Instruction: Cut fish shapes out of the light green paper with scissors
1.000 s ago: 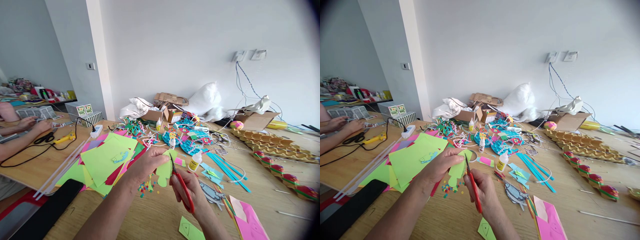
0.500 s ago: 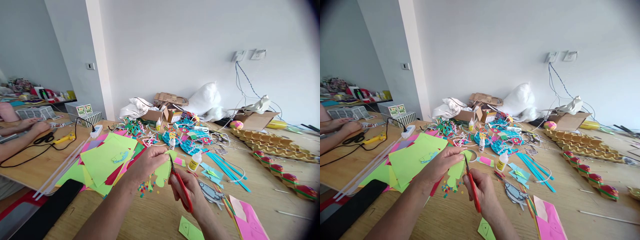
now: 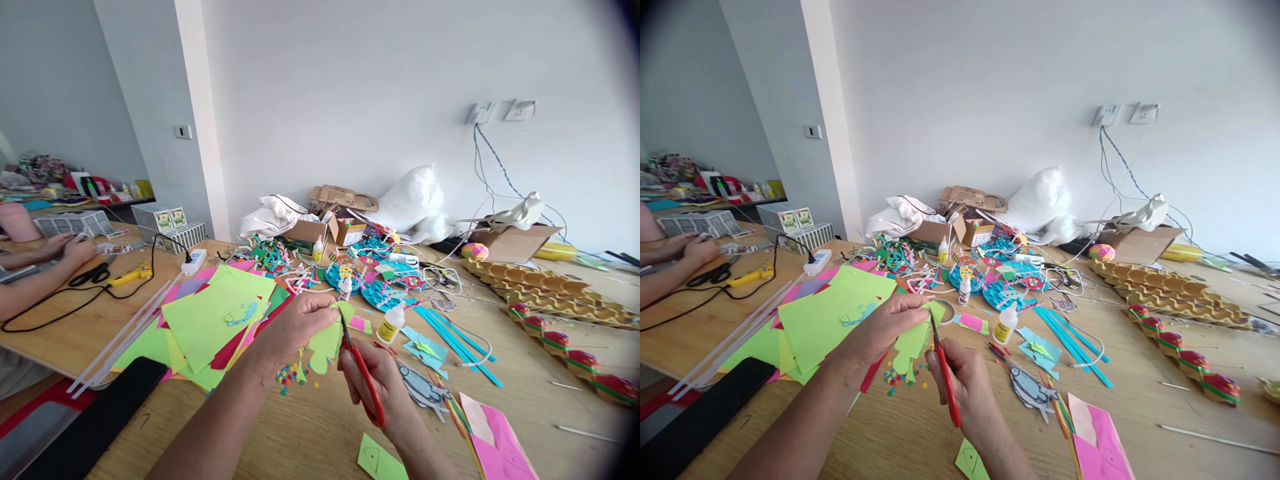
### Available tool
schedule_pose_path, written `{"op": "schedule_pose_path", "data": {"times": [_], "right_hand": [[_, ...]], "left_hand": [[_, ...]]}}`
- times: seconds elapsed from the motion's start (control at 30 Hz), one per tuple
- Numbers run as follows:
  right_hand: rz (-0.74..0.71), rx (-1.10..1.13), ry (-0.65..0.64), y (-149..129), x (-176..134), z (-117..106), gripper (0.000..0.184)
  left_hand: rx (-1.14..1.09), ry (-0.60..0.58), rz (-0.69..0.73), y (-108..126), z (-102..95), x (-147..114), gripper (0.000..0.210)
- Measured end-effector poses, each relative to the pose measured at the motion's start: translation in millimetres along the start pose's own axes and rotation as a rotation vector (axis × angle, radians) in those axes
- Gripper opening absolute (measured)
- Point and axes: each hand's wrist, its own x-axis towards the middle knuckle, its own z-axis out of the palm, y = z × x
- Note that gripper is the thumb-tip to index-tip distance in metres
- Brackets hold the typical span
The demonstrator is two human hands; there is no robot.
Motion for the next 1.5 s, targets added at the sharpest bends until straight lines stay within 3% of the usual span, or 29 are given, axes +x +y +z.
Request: {"op": "schedule_pose_path", "data": {"times": [0.27, 0.6, 1.33, 1.5], "right_hand": [[-0.014, 0.027, 0.003, 6.6, -0.5, 1.5, 0.048], [-0.012, 0.002, 0.001, -9.3, -1.2, 2.0, 0.045], [-0.072, 0.068, 0.057, 4.2, -2.3, 4.7, 0.045], [-0.071, 0.078, 0.047, 3.5, -3.5, 4.9, 0.046]], "left_hand": [[-0.04, -0.003, -0.011, 0.5, 2.2, -0.3, 0.018], [0.002, -0.025, 0.029, 1.2, 2.0, -1.6, 0.02], [0.107, -0.035, 0.159, -4.0, 5.2, 1.8, 0.03], [0.059, -0.075, 0.127, -3.1, 4.5, 1.0, 0.029]]}}
